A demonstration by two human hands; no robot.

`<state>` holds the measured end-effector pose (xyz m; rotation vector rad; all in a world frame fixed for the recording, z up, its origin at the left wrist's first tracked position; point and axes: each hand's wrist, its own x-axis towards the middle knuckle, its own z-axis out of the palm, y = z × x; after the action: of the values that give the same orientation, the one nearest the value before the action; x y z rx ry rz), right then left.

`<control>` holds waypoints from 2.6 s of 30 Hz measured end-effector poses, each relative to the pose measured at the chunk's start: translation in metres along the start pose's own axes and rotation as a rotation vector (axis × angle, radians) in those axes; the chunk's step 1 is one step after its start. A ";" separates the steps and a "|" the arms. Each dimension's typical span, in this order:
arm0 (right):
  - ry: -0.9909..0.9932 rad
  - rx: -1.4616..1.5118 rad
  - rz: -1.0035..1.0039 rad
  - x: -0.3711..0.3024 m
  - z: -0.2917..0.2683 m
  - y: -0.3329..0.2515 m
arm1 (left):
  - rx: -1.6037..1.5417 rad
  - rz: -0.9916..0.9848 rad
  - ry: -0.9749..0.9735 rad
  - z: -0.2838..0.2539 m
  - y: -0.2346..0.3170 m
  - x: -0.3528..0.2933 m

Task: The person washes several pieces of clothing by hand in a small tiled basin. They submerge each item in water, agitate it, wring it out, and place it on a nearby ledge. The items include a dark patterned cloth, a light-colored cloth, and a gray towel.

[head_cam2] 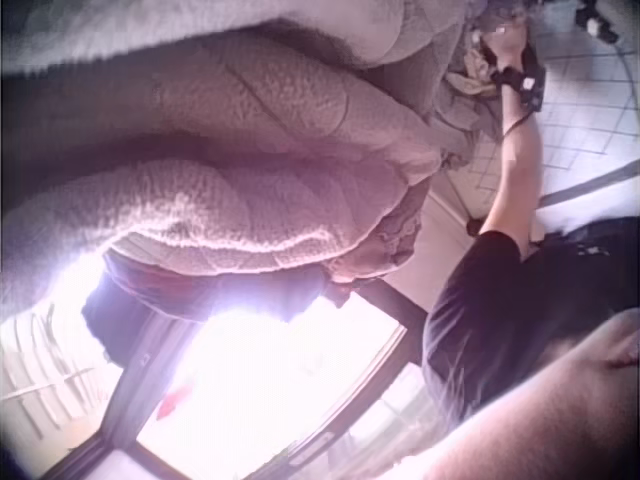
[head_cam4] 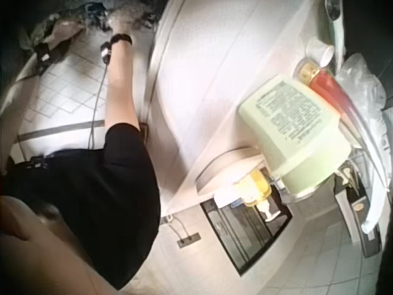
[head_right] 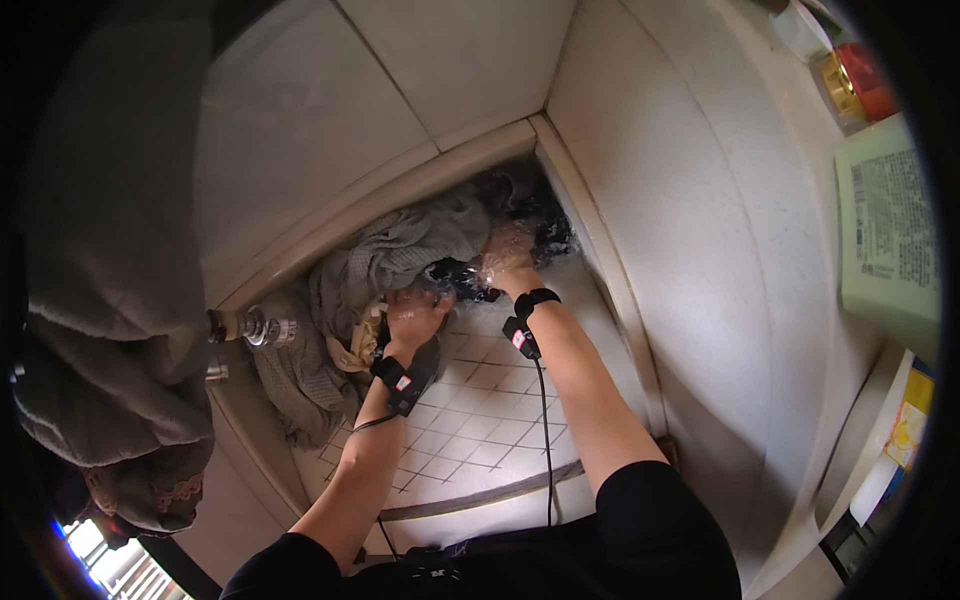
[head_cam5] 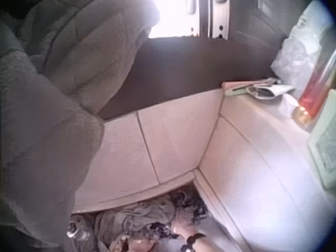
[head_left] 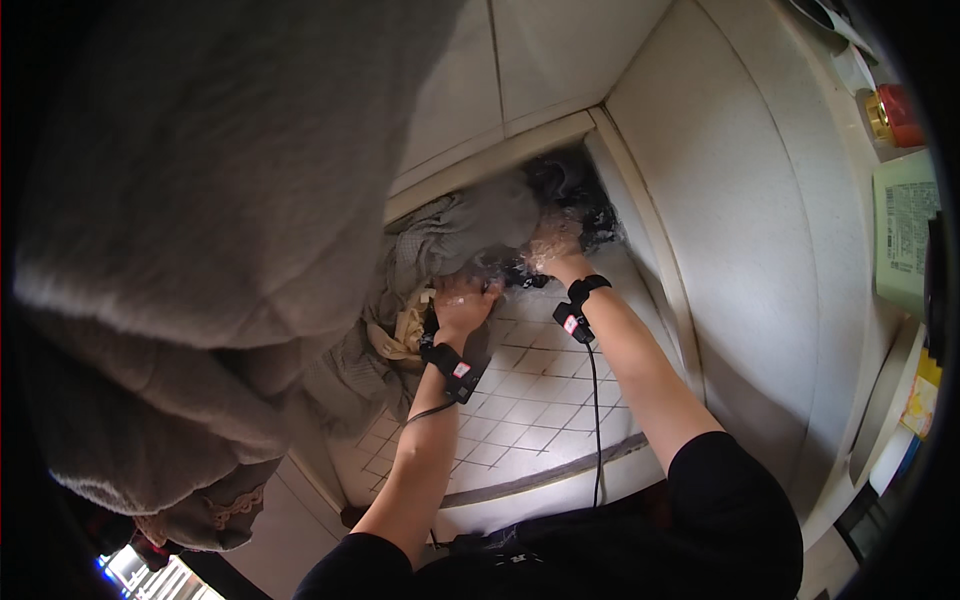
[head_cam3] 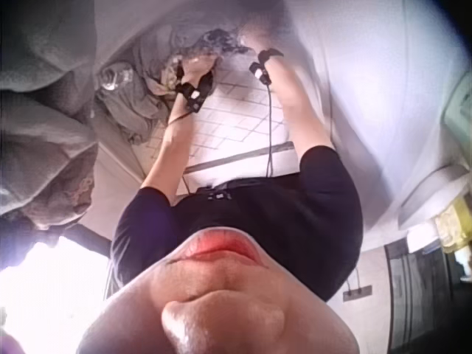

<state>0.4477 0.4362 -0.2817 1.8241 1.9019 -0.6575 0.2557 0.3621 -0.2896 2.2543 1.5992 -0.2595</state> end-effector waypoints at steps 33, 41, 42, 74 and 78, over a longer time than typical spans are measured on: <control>-0.063 0.841 -0.698 -0.046 0.002 -0.017 | -0.422 0.130 0.320 -0.065 0.021 -0.096; 0.681 0.668 -0.015 -0.013 -0.028 0.049 | -0.361 -0.175 -0.060 -0.041 0.001 -0.102; 0.802 0.498 0.065 -0.009 -0.022 0.053 | -0.296 -0.227 -0.022 -0.049 -0.012 -0.106; 0.159 1.115 -0.479 -0.116 -0.016 -0.051 | -2.639 -0.631 -0.395 -0.086 0.038 -0.054; 0.281 1.072 -0.587 -0.170 -0.055 -0.076 | -2.355 -0.622 -0.058 -0.083 0.034 -0.058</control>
<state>0.3813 0.3313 -0.1326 1.9124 2.5609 -2.0165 0.2628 0.3345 -0.1871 -0.0581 1.0082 0.9100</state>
